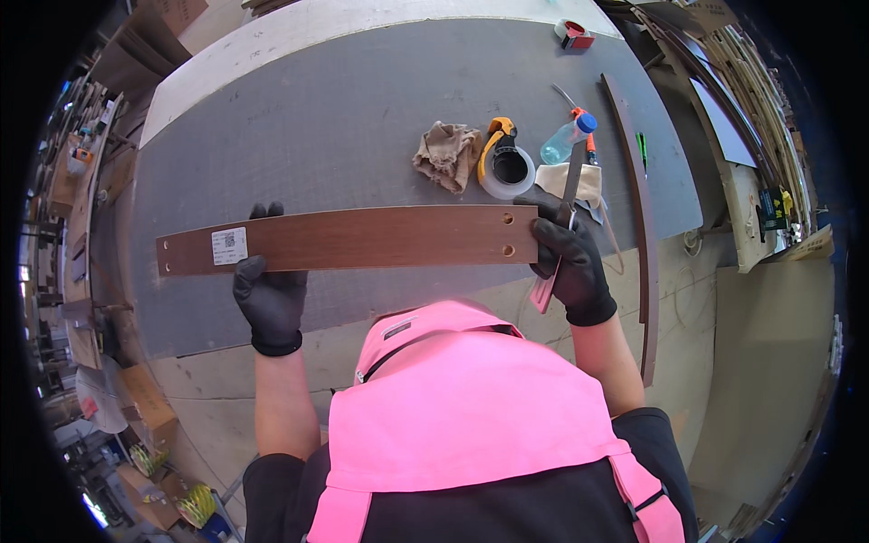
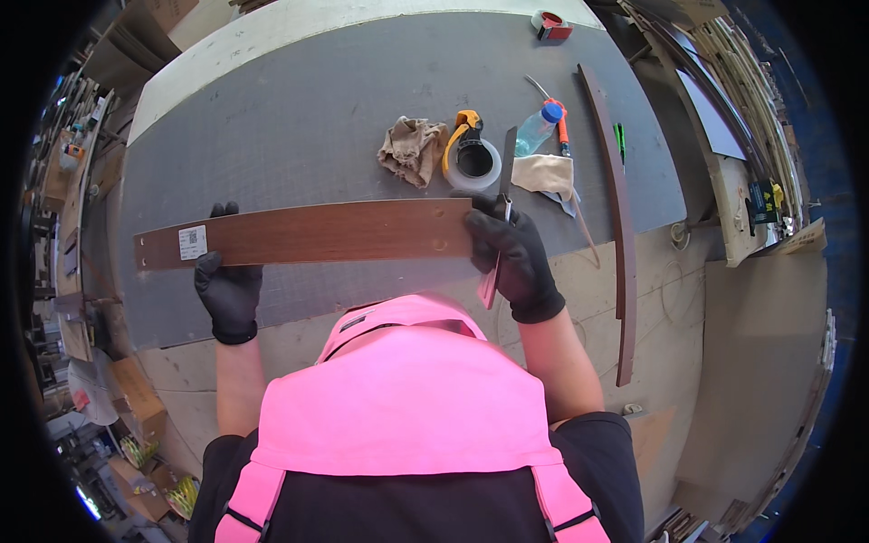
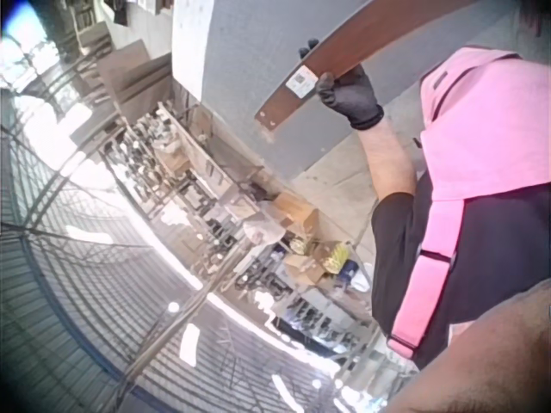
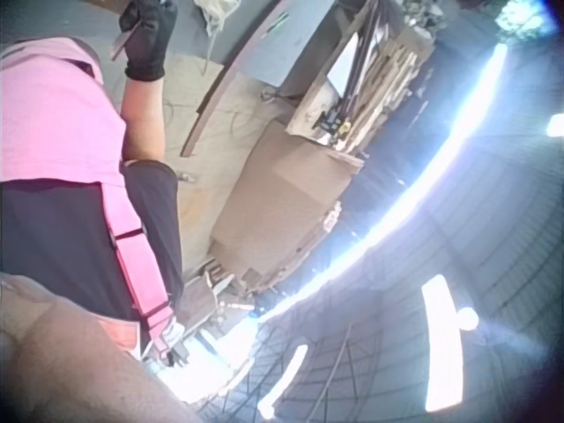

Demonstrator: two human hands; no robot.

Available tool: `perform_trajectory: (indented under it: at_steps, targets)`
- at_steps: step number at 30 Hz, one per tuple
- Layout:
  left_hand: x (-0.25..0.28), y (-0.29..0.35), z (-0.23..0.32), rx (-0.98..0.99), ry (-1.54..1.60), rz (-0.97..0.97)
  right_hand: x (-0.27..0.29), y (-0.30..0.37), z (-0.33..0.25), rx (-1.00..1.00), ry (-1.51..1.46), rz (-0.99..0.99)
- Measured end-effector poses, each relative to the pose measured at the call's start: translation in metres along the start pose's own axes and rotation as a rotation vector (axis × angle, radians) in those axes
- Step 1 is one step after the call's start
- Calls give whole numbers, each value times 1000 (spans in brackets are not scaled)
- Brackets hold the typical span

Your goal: The person files the edges of a rectangular wooden piece, then uses a heat gun to warm the surface and a small tool to scrape or deburr the edges. The person inspects the piece and places it on a nearby table.

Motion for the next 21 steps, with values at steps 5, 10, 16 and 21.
perform_trajectory:
  at_steps: [5, 10, 16, 21]
  targets:
    - [-3, -2, 1, 28, 49, -48, -3, 5, -10, -1, 67, -10]
    - [-5, -2, -8, 25, 38, -58, -5, 4, -1, 141, 464, -55]
    - [-19, 7, -31, 7, -60, -53, 24, -7, 40, 49, 337, -20]
    - [-39, 11, -45, 15, -143, -151, 50, -2, 70, 7, 346, -36]
Point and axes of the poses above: each hand's wrist, its own y-axis away from the middle knuckle, its own x-axis out of the back of the hand, z = x × y, the point moved 4 cm from there along -y, towards the middle knuckle, and after that the axes turned 14 degrees about x, right-handed, at the moved point
